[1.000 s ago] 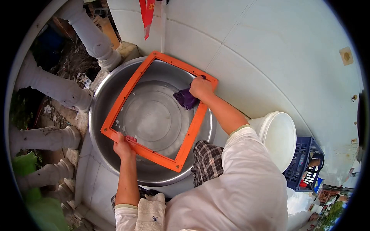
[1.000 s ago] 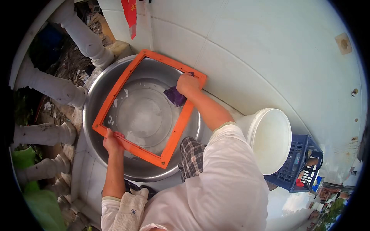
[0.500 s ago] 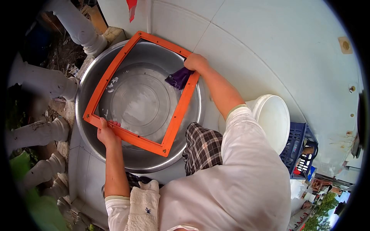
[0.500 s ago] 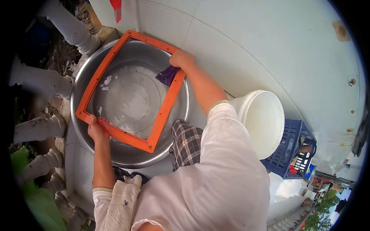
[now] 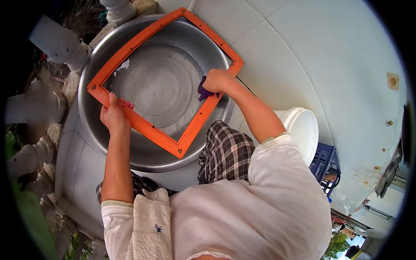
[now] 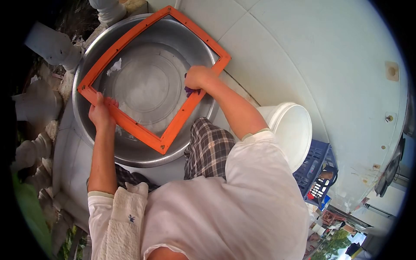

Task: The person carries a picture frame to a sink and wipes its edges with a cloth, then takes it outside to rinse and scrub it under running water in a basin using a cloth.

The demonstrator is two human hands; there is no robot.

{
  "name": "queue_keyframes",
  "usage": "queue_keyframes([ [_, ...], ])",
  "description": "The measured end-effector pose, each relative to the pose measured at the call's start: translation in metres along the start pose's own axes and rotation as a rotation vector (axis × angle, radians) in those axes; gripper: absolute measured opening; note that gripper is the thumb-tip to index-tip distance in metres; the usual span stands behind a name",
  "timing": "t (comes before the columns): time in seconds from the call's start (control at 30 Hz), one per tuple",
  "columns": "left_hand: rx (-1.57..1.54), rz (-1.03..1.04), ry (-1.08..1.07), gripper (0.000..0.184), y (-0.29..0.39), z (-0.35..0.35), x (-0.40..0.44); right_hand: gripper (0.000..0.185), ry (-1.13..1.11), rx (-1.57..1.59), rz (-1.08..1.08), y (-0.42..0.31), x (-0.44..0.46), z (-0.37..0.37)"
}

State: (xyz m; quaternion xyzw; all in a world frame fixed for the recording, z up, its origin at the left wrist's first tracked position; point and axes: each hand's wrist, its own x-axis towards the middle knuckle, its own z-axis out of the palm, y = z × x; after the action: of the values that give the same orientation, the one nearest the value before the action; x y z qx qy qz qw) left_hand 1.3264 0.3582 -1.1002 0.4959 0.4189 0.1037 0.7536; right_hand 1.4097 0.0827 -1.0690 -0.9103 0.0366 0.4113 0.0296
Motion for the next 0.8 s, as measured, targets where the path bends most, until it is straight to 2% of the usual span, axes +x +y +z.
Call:
queue_keyframes([
  [0.13,-0.014,-0.032,-0.029,0.022,-0.002,-0.003,0.010,0.026,-0.045,0.053,-0.136,-0.012,-0.008,0.017],
  [0.2,-0.039,-0.040,-0.049,0.023,-0.005,-0.005,0.015,0.027,-0.020,0.239,-0.175,0.005,0.017,0.020],
  [0.3,-0.072,-0.062,-0.068,0.024,-0.015,-0.016,0.030,0.024,0.014,0.834,-0.190,0.038,0.023,-0.004],
  [0.4,-0.089,-0.076,-0.064,0.025,-0.018,-0.028,0.042,0.019,-0.074,1.203,-0.284,0.070,0.024,-0.044],
  [0.5,-0.039,-0.094,-0.014,0.033,-0.024,-0.048,0.067,0.016,0.061,1.568,-0.518,0.076,0.018,-0.076],
  [0.6,-0.031,-0.092,-0.003,0.038,-0.026,-0.057,0.073,0.019,0.333,1.618,-0.591,0.063,0.055,-0.098],
  [0.7,-0.023,-0.083,0.005,0.040,-0.031,-0.060,0.078,0.024,0.936,0.968,-0.567,0.037,0.138,-0.111],
  [0.8,0.008,-0.072,0.061,0.040,-0.032,-0.059,0.076,0.025,0.795,0.631,-0.519,0.005,0.159,-0.111],
])
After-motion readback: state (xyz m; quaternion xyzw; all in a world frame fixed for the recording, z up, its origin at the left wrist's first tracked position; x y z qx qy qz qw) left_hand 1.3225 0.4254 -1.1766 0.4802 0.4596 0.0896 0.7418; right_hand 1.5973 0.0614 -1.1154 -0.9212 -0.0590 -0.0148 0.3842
